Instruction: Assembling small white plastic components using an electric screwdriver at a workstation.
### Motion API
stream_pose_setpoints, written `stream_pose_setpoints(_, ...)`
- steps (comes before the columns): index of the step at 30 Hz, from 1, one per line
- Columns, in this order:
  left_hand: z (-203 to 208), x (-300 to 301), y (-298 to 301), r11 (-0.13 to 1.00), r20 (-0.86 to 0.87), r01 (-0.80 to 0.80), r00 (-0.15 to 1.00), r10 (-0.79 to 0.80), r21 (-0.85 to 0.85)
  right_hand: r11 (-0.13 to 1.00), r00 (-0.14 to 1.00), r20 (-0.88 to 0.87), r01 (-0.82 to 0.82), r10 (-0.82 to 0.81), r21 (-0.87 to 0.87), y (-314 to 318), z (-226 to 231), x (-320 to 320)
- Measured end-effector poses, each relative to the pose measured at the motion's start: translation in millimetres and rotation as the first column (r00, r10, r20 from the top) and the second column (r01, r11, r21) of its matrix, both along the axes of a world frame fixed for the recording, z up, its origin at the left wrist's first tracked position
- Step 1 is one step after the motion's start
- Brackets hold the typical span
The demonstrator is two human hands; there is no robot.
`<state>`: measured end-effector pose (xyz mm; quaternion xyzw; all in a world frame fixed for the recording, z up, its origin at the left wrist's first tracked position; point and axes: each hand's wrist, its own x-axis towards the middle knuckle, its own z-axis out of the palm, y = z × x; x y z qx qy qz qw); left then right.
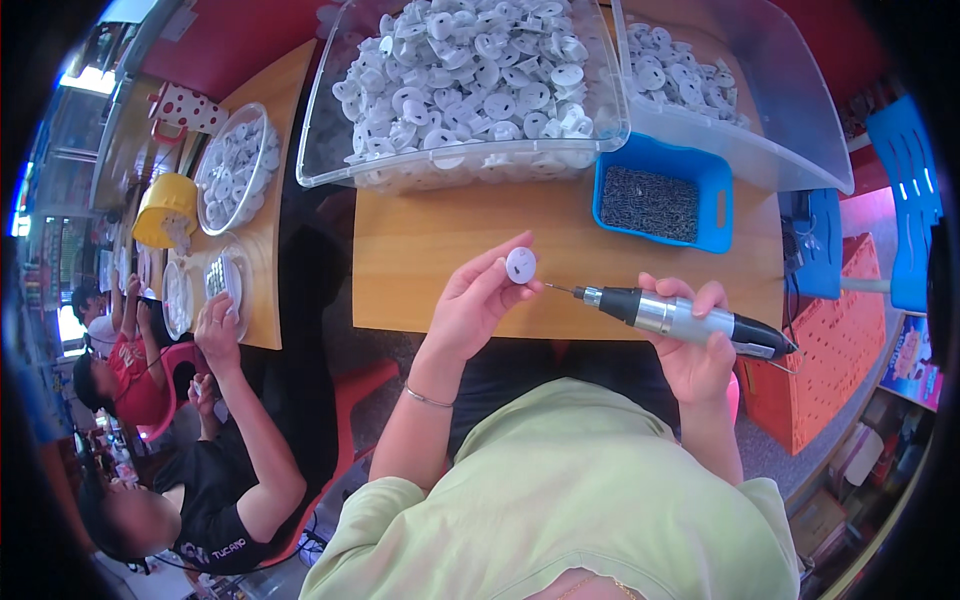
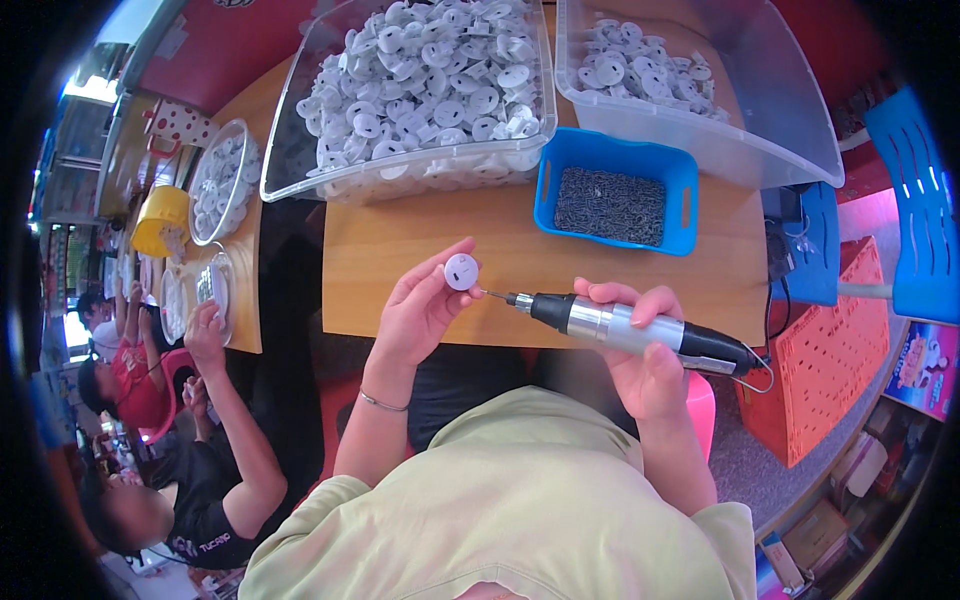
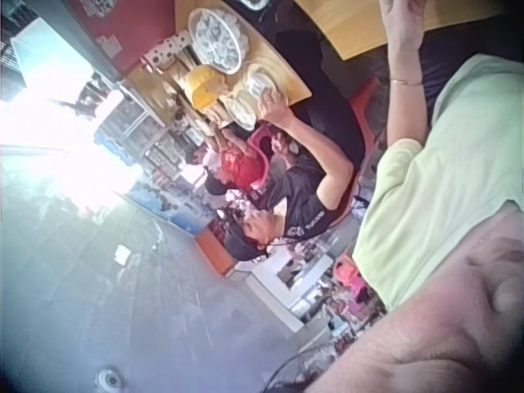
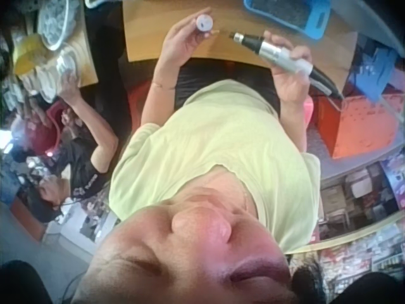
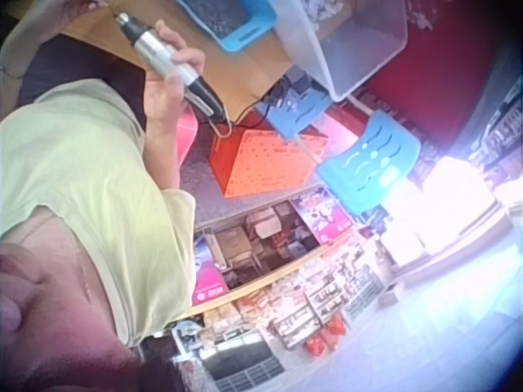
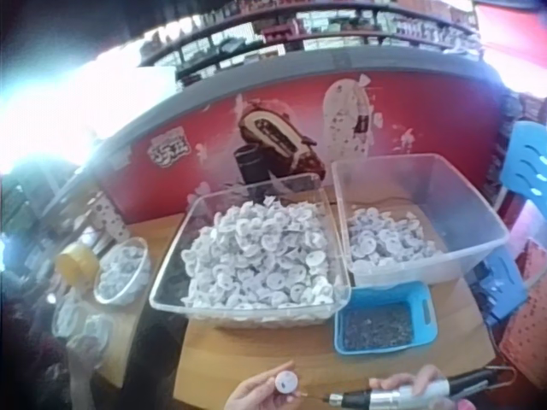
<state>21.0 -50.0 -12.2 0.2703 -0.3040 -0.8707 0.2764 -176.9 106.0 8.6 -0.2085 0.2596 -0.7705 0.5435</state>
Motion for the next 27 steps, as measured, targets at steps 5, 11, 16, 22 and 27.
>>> stream_pose_setpoints(5, -3.9, 1.7, 3.5, 0.997, 0.014, 0.035, 0.999, -0.034, -0.063, 1.000, 0.999, -0.043, 0.002, -0.002, -0.004, -2.2, 3.6, 3.3)
stream_pose_setpoints(11, -9.2, 2.2, 5.5, 0.994, 0.023, 0.055, 0.998, -0.053, -0.095, 1.000, 0.995, -0.100, -0.001, -0.002, -0.021, -5.1, 4.9, 5.2)
stream_pose_setpoints(16, -13.7, 2.2, 7.7, 0.993, 0.026, 0.060, 0.998, -0.057, -0.104, 1.000, 0.998, -0.062, -0.001, 0.001, -0.009, -5.9, 4.4, 7.5)
stream_pose_setpoints(22, -12.0, 2.4, 9.6, 0.988, 0.029, 0.094, 0.995, -0.091, -0.119, 1.000, 0.998, -0.062, 0.000, 0.000, -0.005, -6.9, 3.7, 7.5)
stream_pose_setpoints(27, -12.6, 1.9, 10.0, 0.988, 0.004, 0.104, 0.994, -0.105, -0.117, 1.000, 0.997, -0.076, -0.001, 0.001, 0.000, -6.9, 2.1, 6.2)
